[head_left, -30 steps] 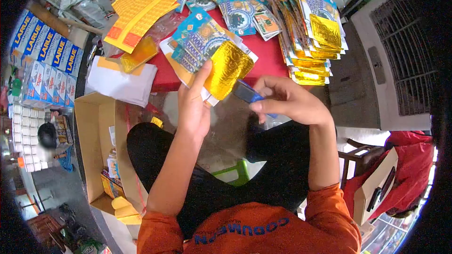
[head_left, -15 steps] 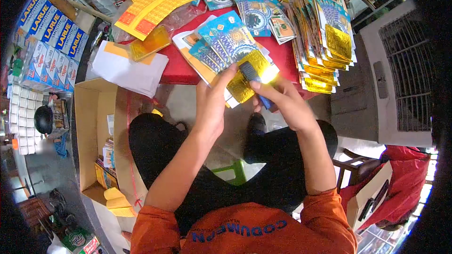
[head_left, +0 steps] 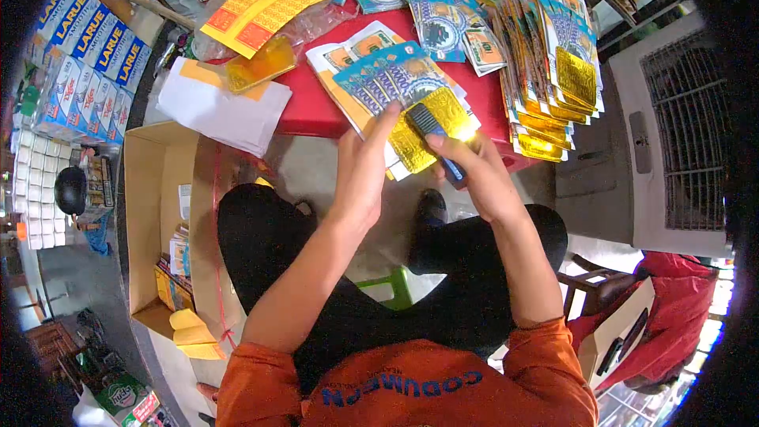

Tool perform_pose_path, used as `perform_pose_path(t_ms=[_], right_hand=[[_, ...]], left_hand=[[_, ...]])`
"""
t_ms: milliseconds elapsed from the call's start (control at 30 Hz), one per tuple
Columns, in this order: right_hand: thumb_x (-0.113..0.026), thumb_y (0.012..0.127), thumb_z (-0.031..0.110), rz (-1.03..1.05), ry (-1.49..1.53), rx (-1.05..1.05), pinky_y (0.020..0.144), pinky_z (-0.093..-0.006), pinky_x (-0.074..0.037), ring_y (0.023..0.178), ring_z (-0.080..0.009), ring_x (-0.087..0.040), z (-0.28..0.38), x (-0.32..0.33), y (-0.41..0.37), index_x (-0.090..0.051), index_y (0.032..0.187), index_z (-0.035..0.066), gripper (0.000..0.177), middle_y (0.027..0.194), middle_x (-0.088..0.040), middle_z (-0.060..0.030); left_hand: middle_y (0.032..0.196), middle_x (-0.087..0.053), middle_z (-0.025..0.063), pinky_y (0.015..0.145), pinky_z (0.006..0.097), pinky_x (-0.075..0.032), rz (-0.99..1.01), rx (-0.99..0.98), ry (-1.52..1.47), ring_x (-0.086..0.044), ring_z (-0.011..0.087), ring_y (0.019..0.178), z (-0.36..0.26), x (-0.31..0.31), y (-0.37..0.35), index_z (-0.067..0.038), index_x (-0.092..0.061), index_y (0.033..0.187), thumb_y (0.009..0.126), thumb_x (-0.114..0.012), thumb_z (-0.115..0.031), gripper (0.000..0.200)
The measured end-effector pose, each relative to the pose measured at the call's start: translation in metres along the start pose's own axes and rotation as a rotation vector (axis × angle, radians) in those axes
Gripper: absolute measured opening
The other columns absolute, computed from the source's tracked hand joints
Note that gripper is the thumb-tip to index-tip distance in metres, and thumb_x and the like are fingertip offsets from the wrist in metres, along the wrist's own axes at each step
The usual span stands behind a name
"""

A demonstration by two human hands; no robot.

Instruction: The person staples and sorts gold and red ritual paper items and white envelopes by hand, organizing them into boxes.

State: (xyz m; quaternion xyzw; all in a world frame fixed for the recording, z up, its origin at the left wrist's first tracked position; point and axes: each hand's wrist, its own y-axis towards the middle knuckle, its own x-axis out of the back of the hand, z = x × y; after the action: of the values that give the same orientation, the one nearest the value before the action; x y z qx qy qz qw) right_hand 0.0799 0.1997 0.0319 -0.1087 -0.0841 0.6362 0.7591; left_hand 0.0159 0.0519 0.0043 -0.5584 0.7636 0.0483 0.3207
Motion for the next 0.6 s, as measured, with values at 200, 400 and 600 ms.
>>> perform_pose_path(t_ms=[200, 400, 600], right_hand=[[-0.07, 0.089, 0.042, -0.006, -0.044, -0.038, 0.046, -0.0207, -0.029, 0.053, -0.0034, -0.046, -0.0036, 0.0039, 0.001, -0.065, 0.09, 0.013, 0.03, 0.066, -0.057, 0.0042], [-0.07, 0.089, 0.041, -0.008, -0.026, -0.027, 0.047, -0.0215, -0.027, 0.052, -0.0037, -0.045, -0.0003, -0.0002, -0.0004, -0.064, 0.086, 0.013, 0.029, 0.065, -0.055, 0.0045], [-0.07, 0.089, 0.038, 0.018, 0.013, -0.024, 0.047, -0.0214, -0.027, 0.052, -0.0039, -0.044, -0.0043, 0.0049, 0.0009, -0.064, 0.084, 0.012, 0.027, 0.063, -0.054, 0.0047]], left_hand=[[0.119, -0.065, 0.0065, 0.088, 0.029, -0.049, 0.037, -0.007, 0.016, -0.062, 0.0118, 0.105, -0.0007, -0.005, 0.0, 0.0, -0.06, 0.127, 0.095, -0.07, -0.029, 0.044], [0.12, -0.065, 0.0051, 0.09, 0.0299, -0.05, 0.062, 0.048, 0.009, -0.063, 0.0138, 0.106, 0.0024, -0.0027, 0.0025, -0.004, -0.06, 0.127, 0.09, -0.076, -0.025, 0.045], [0.116, -0.067, 0.0057, 0.089, 0.03, -0.051, 0.045, 0.018, 0.013, -0.065, 0.0146, 0.103, -0.0002, -0.0048, -0.0007, -0.003, -0.062, 0.124, 0.09, -0.076, -0.023, 0.042]])
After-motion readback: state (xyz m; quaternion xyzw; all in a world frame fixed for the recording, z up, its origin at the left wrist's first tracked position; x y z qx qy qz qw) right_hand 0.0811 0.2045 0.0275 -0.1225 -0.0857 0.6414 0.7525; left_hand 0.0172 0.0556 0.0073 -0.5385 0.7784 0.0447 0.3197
